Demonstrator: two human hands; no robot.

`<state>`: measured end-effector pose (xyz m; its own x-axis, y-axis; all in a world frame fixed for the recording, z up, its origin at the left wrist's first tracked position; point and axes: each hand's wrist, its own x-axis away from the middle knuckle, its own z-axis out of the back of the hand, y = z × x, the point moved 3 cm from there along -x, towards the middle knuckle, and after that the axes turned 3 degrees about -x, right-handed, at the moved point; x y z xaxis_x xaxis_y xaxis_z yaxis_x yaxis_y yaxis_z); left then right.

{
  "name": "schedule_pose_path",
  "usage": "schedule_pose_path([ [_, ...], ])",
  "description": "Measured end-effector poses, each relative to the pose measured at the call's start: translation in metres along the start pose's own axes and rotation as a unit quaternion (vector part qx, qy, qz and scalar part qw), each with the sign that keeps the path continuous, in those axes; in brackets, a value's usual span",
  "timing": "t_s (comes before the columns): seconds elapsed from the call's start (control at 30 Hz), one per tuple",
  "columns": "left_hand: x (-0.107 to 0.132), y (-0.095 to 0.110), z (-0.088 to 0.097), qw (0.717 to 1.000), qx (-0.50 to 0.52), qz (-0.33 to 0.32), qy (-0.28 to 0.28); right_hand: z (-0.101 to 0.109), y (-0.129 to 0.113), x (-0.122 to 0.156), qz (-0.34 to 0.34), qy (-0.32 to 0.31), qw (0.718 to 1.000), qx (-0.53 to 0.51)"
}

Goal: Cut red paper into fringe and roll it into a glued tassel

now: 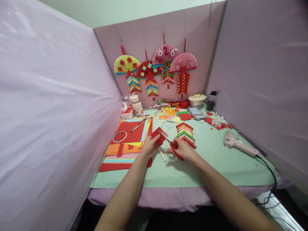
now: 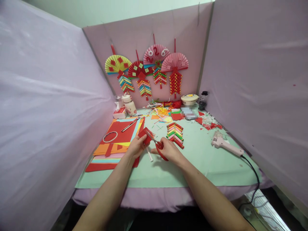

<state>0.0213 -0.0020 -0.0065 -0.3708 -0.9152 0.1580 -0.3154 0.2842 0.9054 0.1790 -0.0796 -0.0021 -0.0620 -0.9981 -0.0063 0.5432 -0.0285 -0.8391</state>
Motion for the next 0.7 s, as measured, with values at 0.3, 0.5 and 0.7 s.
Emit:
schedule_pose_path([
  [0.3, 0.0024, 0.0012, -0.0018, 1.0, 0.001, 0.012, 0.003, -0.0014, 0.0018, -0.0026, 0.003, 0.017, 1.0, 0.025],
  [0.5, 0.0008, -0.0004, -0.0008, 1.0, 0.001, 0.01, -0.002, -0.0017, 0.0037, -0.0052, 0.0, 0.023, 0.999, 0.043],
  [0.7, -0.0002, -0.0023, 0.0002, 1.0, 0.004, 0.014, -0.009, -0.0019, 0.004, -0.0049, 0.004, 0.028, 0.999, 0.041],
])
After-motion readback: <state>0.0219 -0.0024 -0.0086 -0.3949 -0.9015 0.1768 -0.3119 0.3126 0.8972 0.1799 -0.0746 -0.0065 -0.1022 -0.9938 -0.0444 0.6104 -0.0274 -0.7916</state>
